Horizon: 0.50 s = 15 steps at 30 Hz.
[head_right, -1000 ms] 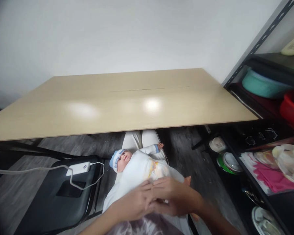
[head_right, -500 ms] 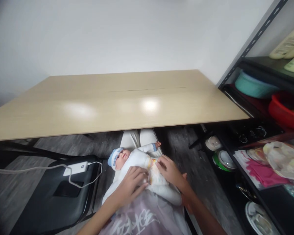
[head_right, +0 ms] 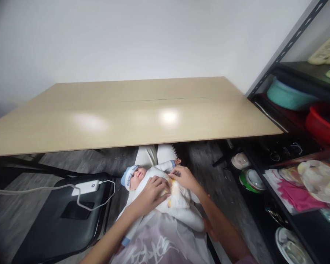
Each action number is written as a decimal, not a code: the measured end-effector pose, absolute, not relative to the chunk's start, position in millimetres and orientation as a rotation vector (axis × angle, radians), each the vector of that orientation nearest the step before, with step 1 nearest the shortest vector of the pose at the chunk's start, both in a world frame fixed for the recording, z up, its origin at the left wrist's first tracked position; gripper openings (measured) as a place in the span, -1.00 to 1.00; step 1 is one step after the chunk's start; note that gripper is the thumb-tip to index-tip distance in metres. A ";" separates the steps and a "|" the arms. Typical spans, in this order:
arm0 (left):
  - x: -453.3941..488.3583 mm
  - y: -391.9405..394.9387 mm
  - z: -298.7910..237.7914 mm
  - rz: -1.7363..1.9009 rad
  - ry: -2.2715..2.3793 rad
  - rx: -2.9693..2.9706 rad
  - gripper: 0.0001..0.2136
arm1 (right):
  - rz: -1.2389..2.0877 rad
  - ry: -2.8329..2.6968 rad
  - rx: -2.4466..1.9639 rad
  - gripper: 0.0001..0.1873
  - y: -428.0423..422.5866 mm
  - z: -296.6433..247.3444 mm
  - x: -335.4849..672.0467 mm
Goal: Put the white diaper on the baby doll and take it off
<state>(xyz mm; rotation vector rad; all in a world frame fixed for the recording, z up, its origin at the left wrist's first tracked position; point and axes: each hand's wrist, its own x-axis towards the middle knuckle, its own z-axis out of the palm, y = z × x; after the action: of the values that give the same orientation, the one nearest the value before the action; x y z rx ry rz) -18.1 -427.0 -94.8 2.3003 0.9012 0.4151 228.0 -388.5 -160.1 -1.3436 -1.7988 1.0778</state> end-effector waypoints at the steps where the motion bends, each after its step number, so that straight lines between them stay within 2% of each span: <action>1: -18.4 -427.0 -94.4 0.418 0.903 2.282 -0.85 | 1.057 -1.779 -1.355 -0.74 -384.3 -164.5 229.2; 8: -25.3 -432.9 -87.3 0.464 0.884 2.194 -0.85 | 0.903 -1.627 -1.493 -0.70 -365.5 -180.5 238.3; 10: -34.6 -440.3 -78.6 0.453 0.870 2.144 -0.83 | 0.885 -1.710 -1.413 -0.72 -375.2 -166.4 233.4; 15: -60.3 -466.8 -60.8 0.321 0.824 1.999 -0.81 | 1.050 -2.174 -0.997 -0.59 -416.4 -113.3 207.7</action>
<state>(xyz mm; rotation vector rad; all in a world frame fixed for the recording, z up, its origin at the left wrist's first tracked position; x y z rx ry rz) -60.3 -466.8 -60.8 1.9991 0.8243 0.3211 207.7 -416.4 -113.3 -0.9975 -2.1740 1.0496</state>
